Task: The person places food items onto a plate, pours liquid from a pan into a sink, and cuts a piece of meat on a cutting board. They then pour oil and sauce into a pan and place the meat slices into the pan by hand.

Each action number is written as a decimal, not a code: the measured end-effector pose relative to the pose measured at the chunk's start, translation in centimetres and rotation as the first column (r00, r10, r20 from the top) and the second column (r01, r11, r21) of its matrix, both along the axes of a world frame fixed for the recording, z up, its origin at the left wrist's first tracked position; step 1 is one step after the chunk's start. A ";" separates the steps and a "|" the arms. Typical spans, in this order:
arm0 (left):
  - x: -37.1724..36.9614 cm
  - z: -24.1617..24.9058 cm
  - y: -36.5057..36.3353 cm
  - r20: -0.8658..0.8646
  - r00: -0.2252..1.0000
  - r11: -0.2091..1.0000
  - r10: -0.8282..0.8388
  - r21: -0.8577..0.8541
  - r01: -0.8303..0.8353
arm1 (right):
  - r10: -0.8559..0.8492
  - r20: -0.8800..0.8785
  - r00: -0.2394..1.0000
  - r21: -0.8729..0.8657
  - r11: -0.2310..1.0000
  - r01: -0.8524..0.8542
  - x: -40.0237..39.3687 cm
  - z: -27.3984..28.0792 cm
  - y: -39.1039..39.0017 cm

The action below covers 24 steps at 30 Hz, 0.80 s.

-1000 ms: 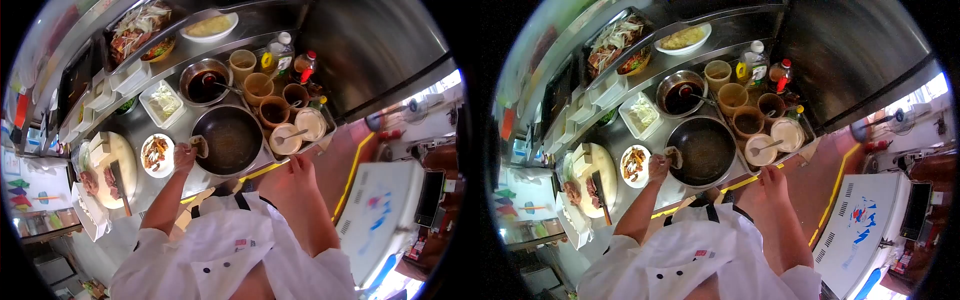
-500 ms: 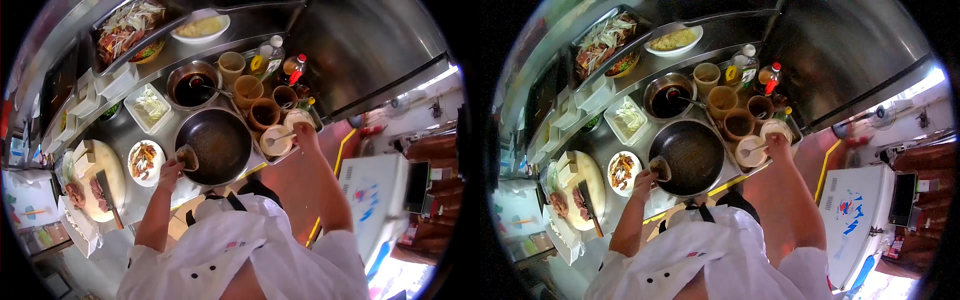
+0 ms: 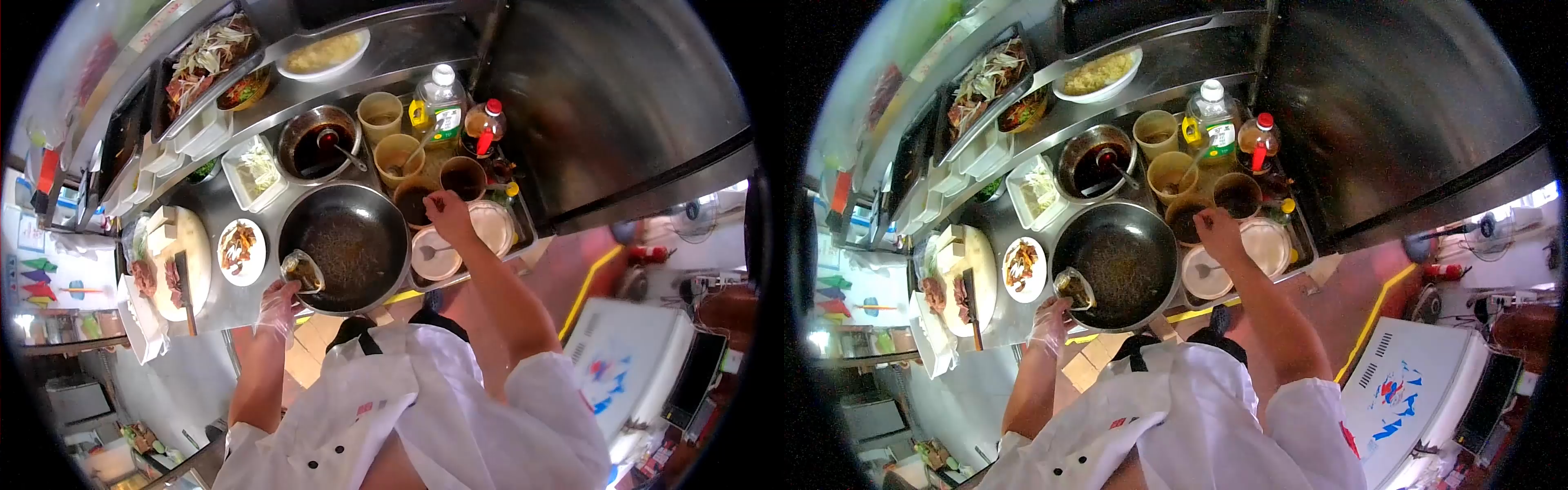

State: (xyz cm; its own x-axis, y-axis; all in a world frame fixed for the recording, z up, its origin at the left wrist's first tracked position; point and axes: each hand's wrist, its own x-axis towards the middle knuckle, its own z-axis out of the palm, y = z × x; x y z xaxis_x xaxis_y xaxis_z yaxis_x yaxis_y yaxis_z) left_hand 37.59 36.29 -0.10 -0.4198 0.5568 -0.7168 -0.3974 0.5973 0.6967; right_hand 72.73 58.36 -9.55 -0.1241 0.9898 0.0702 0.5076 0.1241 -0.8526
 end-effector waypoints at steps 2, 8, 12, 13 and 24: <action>0.7 1.0 -0.1 -0.021 1.000 1.000 0.007 0.012 -0.007 | 0.016 0.112 0.994 0.028 0.999 -0.019 -0.3 1.5 -0.3; 0.9 2.2 0.1 -0.057 0.997 0.998 -0.047 0.045 0.050 | -0.122 0.145 0.982 0.243 0.966 0.084 1.1 1.6 -1.1; 0.0 1.5 0.1 -0.027 0.996 0.995 -0.085 0.049 0.086 | -0.197 0.136 0.971 0.380 0.915 0.132 1.7 5.8 -2.5; -0.2 1.5 0.2 -0.010 0.995 0.994 -0.100 0.049 0.101 | -0.197 0.141 0.970 0.387 0.913 0.129 1.8 5.7 -2.4; -2.3 0.0 0.5 0.059 0.982 0.979 -0.179 0.110 0.172 | -0.243 0.124 0.962 0.188 0.958 0.218 -2.4 15.6 -7.5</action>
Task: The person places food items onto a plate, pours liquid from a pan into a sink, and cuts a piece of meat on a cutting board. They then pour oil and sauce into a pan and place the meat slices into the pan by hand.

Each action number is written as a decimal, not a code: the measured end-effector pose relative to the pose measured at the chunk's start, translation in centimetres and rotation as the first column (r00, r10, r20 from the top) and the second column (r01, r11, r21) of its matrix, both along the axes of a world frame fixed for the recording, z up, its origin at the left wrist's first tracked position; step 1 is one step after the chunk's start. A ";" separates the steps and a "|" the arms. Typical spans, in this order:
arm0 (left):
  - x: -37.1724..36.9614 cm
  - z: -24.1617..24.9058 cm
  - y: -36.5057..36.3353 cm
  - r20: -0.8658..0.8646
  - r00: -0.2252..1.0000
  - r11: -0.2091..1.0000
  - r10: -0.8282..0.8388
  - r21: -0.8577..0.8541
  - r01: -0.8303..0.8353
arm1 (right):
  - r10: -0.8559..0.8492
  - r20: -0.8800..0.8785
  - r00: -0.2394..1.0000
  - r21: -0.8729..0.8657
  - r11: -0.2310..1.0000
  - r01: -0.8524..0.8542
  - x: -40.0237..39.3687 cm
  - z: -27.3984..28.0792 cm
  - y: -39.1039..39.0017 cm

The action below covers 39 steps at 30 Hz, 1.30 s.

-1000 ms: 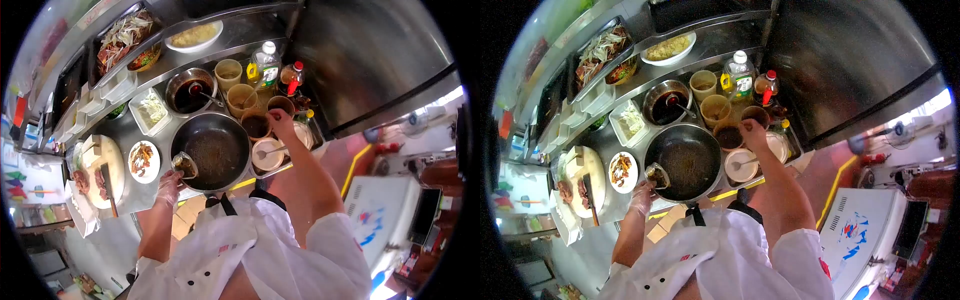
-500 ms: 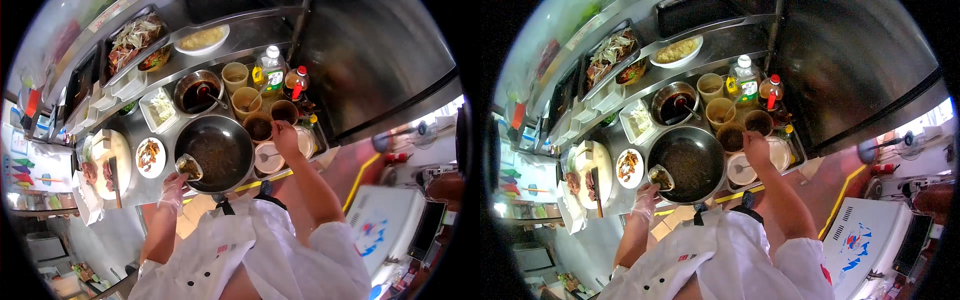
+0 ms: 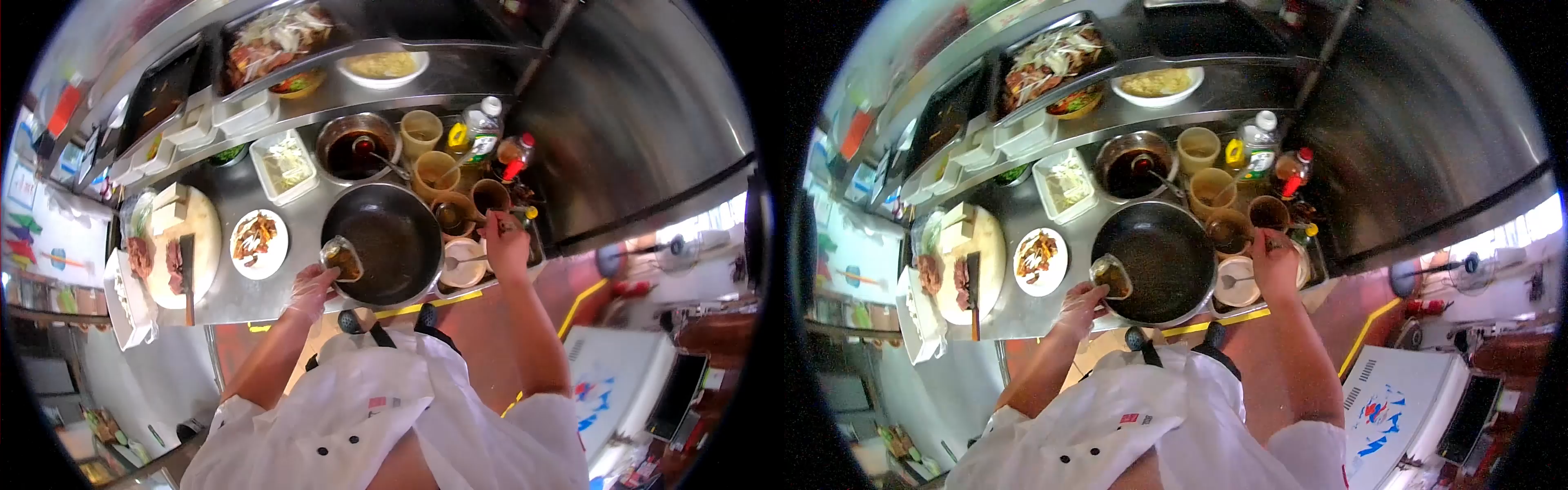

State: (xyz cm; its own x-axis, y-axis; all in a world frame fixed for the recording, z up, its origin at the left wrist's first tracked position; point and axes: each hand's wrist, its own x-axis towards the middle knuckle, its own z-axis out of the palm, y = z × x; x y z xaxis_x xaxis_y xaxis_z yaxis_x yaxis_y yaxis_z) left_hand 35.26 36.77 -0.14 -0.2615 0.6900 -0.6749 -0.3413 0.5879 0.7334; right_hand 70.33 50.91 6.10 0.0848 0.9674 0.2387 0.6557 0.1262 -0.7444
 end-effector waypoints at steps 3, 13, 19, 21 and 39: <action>-0.3 -0.4 0.1 0.010 1.000 0.999 -0.022 0.032 0.022 | 0.161 -0.078 0.984 0.039 0.987 -0.158 -2.0 -1.1 -2.7; 0.9 1.2 0.0 -0.074 0.997 1.000 -0.012 0.024 0.014 | 0.437 -0.009 0.899 0.124 0.893 -0.433 -5.4 -7.4 -10.7; 1.6 1.1 -0.4 -0.075 0.996 0.998 0.056 0.019 -0.054 | -0.090 -0.423 0.902 0.012 0.994 0.105 2.6 -5.6 -4.1; 1.8 1.5 -0.4 -0.097 0.995 1.000 0.020 0.020 -0.018 | -0.103 -0.430 0.897 0.075 0.986 0.149 4.5 -7.9 -0.5; 1.8 0.8 -0.1 -0.067 0.991 0.992 0.119 0.044 -0.117 | -0.146 0.070 0.987 0.127 0.982 0.136 10.4 -12.1 7.5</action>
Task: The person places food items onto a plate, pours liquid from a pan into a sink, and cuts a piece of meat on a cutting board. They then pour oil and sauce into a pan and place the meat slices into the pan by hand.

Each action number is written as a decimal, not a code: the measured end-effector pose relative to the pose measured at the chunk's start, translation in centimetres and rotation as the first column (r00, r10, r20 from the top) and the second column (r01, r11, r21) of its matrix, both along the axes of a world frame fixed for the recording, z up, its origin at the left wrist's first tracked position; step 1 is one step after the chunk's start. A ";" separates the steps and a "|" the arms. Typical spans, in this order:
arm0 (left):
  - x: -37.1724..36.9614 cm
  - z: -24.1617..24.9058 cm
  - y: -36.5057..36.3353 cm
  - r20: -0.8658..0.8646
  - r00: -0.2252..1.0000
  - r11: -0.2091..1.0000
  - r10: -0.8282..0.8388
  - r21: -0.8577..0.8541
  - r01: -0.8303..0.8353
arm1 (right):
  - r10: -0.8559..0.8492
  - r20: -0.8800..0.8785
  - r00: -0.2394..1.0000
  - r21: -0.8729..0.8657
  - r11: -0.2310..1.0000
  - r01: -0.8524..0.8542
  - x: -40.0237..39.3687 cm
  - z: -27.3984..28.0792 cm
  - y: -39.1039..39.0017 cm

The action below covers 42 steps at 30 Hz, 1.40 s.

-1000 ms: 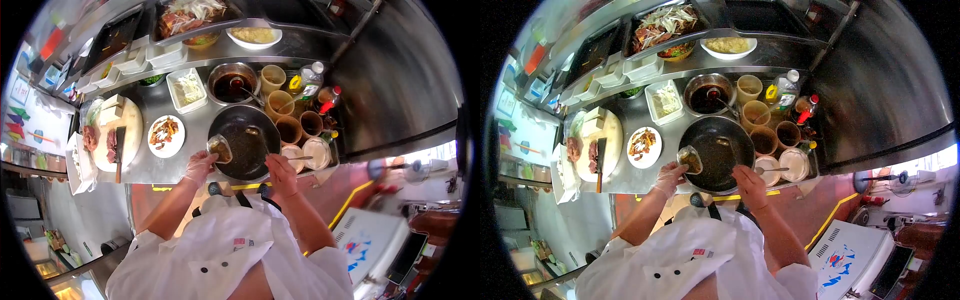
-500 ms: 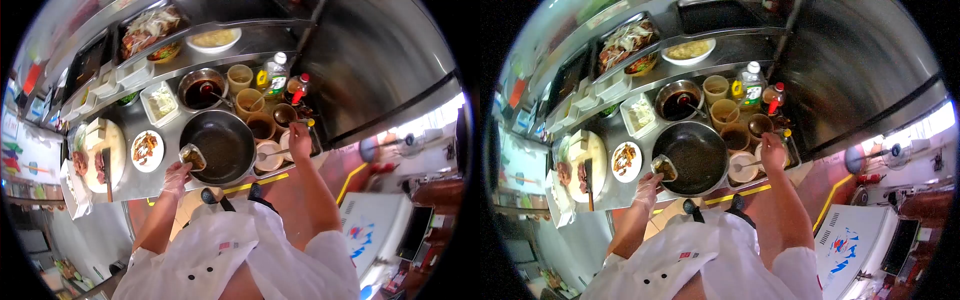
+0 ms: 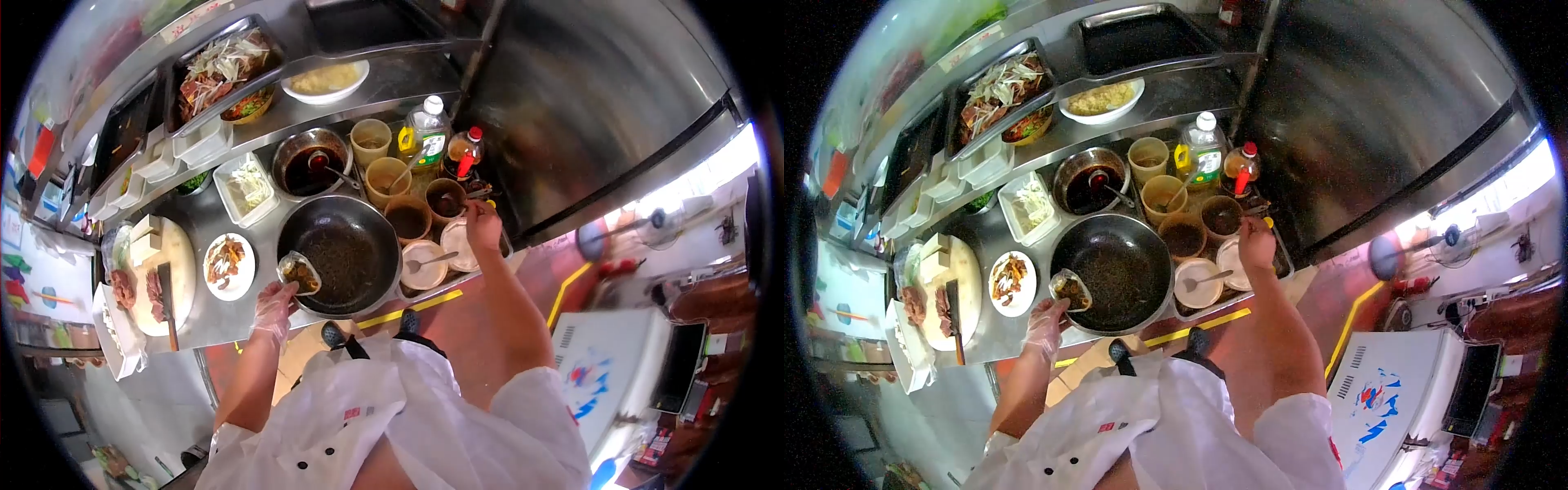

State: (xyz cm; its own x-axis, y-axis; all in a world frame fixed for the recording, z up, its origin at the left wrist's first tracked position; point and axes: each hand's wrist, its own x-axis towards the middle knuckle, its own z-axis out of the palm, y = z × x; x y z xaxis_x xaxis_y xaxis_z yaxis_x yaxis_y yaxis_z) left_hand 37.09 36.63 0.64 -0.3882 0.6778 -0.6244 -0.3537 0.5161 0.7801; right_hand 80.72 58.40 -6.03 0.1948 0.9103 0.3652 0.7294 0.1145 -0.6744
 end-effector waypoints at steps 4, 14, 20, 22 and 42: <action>-0.6 -0.4 -0.2 -0.011 0.999 0.999 -0.051 0.001 0.051 | -0.005 -0.037 0.999 0.036 0.999 0.006 0.4 4.0 -0.9; -0.6 0.3 -0.2 -0.043 0.993 0.994 -0.112 -0.017 0.112 | 0.120 -0.140 0.983 -0.105 0.985 -0.136 -4.7 9.4 -5.6; 0.0 1.6 0.0 -0.017 0.998 0.998 -0.055 0.010 0.056 | 0.522 0.057 0.851 0.182 0.833 -0.523 -12.4 8.1 -13.2; -0.2 1.1 0.1 -0.001 0.998 0.998 -0.059 0.024 0.059 | 0.523 0.076 0.849 0.238 0.817 -0.525 -13.9 7.0 -14.8; -2.3 -0.1 -0.3 0.083 0.991 0.994 0.108 0.022 -0.110 | 0.077 -0.383 0.921 -0.110 0.986 -0.128 -9.1 0.2 -6.9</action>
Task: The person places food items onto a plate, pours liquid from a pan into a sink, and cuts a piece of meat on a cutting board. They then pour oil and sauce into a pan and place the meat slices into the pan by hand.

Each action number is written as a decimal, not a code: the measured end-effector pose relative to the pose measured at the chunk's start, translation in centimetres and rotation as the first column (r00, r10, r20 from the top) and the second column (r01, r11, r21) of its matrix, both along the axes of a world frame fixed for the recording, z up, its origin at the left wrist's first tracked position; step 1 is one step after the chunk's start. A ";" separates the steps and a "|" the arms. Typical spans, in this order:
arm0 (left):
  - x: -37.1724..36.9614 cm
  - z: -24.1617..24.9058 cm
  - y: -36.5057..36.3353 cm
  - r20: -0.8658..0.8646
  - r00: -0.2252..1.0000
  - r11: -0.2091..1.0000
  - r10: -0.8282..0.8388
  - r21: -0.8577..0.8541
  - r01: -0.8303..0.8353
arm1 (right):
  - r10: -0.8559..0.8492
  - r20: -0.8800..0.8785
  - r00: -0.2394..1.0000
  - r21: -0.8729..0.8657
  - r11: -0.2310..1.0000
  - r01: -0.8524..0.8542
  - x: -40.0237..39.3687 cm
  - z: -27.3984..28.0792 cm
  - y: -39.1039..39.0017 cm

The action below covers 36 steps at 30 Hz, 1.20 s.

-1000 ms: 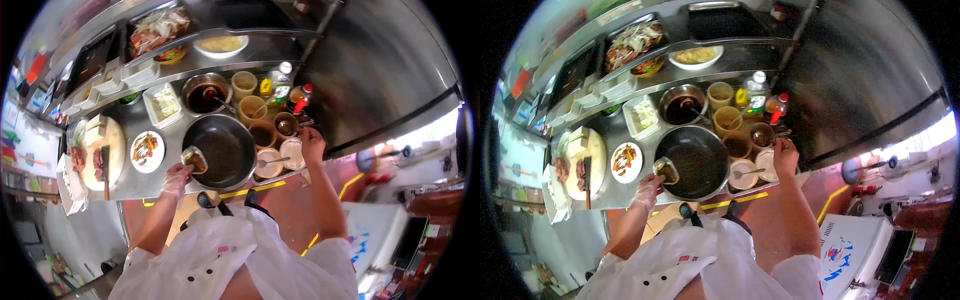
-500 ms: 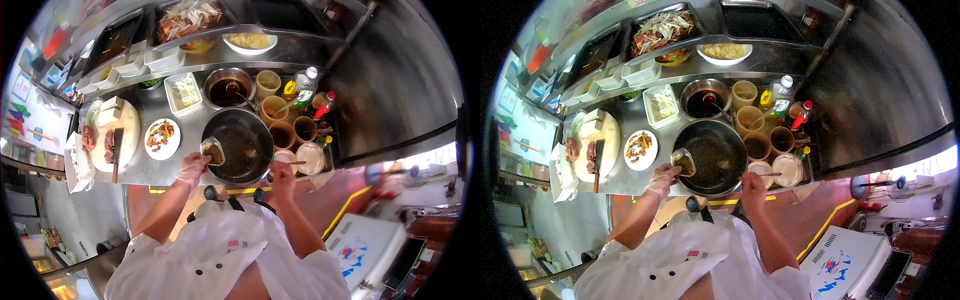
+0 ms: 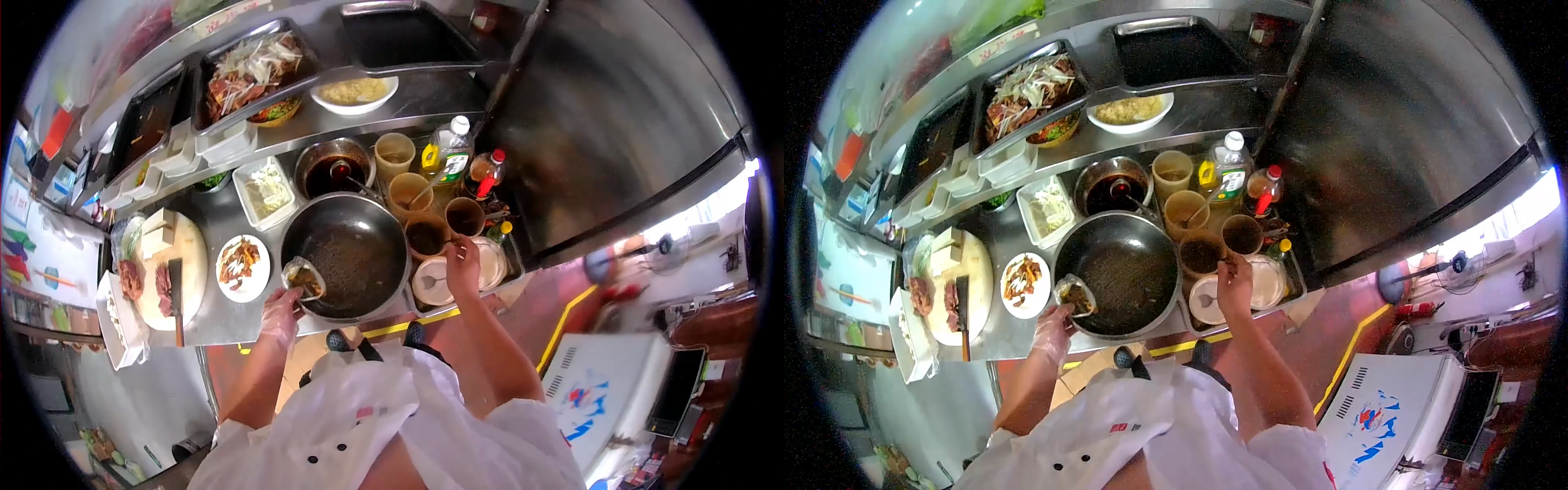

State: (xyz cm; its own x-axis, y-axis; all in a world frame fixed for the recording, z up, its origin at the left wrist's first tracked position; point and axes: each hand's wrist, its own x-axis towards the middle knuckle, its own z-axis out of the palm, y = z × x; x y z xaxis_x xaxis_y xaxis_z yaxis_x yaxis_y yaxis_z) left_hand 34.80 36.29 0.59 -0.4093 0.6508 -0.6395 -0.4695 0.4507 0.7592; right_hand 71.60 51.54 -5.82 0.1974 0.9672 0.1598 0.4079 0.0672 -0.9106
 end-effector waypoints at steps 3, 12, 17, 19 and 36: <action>-0.2 0.3 -0.4 0.043 0.995 0.996 0.086 0.033 -0.087 | 0.010 -0.045 0.999 0.048 0.999 -0.008 -0.4 3.0 2.2; -0.8 1.1 -1.4 0.178 0.940 0.954 0.290 0.023 -0.299 | 0.067 -0.390 0.918 -0.335 0.918 -0.210 -8.9 2.2 20.8; -1.1 0.9 -3.2 0.194 0.892 0.907 0.408 0.028 -0.420 | -0.246 -0.458 0.854 -0.386 0.921 0.058 -12.7 1.9 24.1; -1.4 1.7 -3.6 0.174 0.898 0.910 0.405 0.016 -0.414 | -0.234 -0.654 0.720 -0.246 0.965 0.090 -13.6 1.8 24.5; -1.8 4.4 -4.2 0.050 0.942 0.943 0.332 0.021 -0.333 | 0.033 -0.693 0.720 0.245 0.950 0.192 -6.6 10.3 22.6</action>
State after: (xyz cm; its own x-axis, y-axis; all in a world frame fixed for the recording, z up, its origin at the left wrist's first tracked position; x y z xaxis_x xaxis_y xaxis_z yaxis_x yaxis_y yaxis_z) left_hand 33.01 32.09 5.01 -0.5769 0.5008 -0.6453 -0.6228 0.2415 0.7442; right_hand 64.99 74.14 4.48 0.4345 0.8761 0.2087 -0.3008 0.3596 -0.8833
